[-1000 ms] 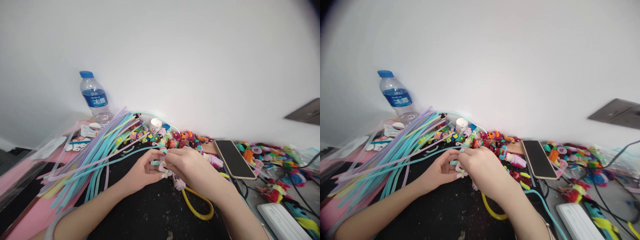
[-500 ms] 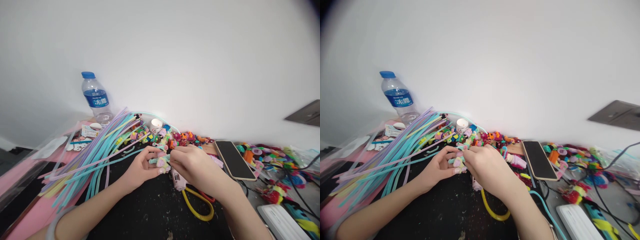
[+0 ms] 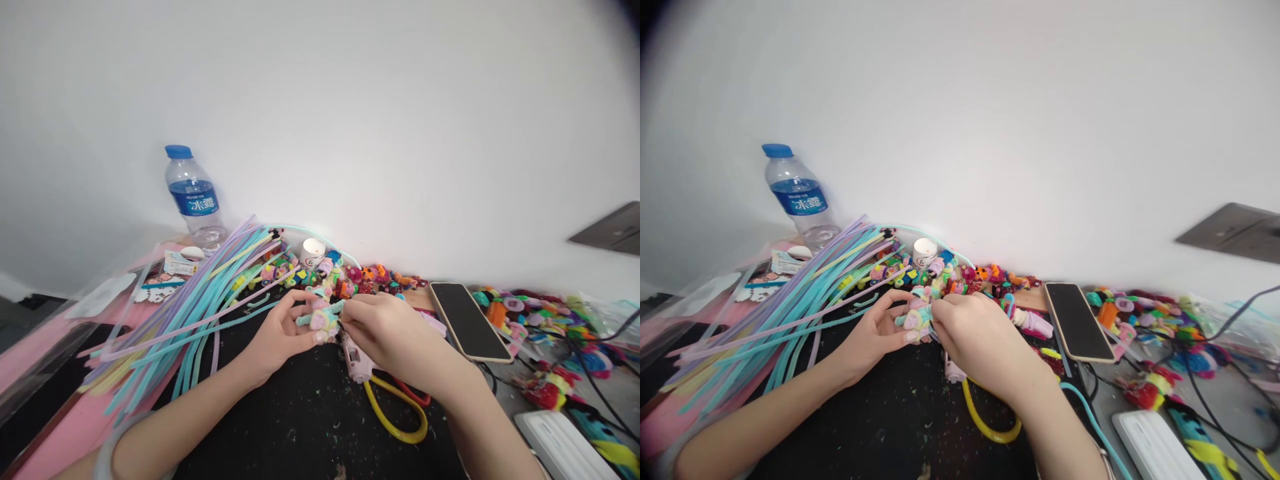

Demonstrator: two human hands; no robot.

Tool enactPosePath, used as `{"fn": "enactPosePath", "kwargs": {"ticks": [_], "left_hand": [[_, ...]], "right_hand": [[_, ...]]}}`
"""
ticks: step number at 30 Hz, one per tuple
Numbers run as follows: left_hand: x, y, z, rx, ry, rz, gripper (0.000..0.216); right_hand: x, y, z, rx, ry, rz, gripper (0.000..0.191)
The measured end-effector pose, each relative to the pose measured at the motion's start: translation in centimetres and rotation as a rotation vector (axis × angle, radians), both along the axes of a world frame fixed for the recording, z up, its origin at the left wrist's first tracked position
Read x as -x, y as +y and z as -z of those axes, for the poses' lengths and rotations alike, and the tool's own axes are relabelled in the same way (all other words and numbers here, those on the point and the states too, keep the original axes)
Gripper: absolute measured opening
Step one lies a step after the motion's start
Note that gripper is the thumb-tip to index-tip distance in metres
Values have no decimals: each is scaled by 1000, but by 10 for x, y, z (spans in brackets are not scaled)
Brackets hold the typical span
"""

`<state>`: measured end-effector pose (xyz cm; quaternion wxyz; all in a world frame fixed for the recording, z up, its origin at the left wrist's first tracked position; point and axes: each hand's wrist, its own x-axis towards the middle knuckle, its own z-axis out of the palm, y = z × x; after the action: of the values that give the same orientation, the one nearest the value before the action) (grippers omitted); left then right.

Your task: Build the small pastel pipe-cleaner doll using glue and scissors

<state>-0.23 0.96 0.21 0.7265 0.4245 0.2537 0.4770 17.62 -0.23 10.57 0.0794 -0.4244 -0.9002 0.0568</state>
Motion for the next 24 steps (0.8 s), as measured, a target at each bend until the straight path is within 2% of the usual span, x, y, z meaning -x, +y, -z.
{"fn": "enactPosePath", "kwargs": {"ticks": [8, 14, 20, 24], "left_hand": [[0, 0, -4, 54, -32, -32, 43], [2, -1, -12, 118, -18, -13, 44], [7, 1, -7, 128, -65, 72, 43], [9, 2, -4, 140, -99, 96, 42]], "right_hand": [[-1, 0, -1, 54, 21, 27, 22], [-9, 4, -4, 233, 112, 71, 21], [-13, 7, -2, 327, 200, 196, 18], [-13, 8, -1, 358, 247, 211, 18]]}}
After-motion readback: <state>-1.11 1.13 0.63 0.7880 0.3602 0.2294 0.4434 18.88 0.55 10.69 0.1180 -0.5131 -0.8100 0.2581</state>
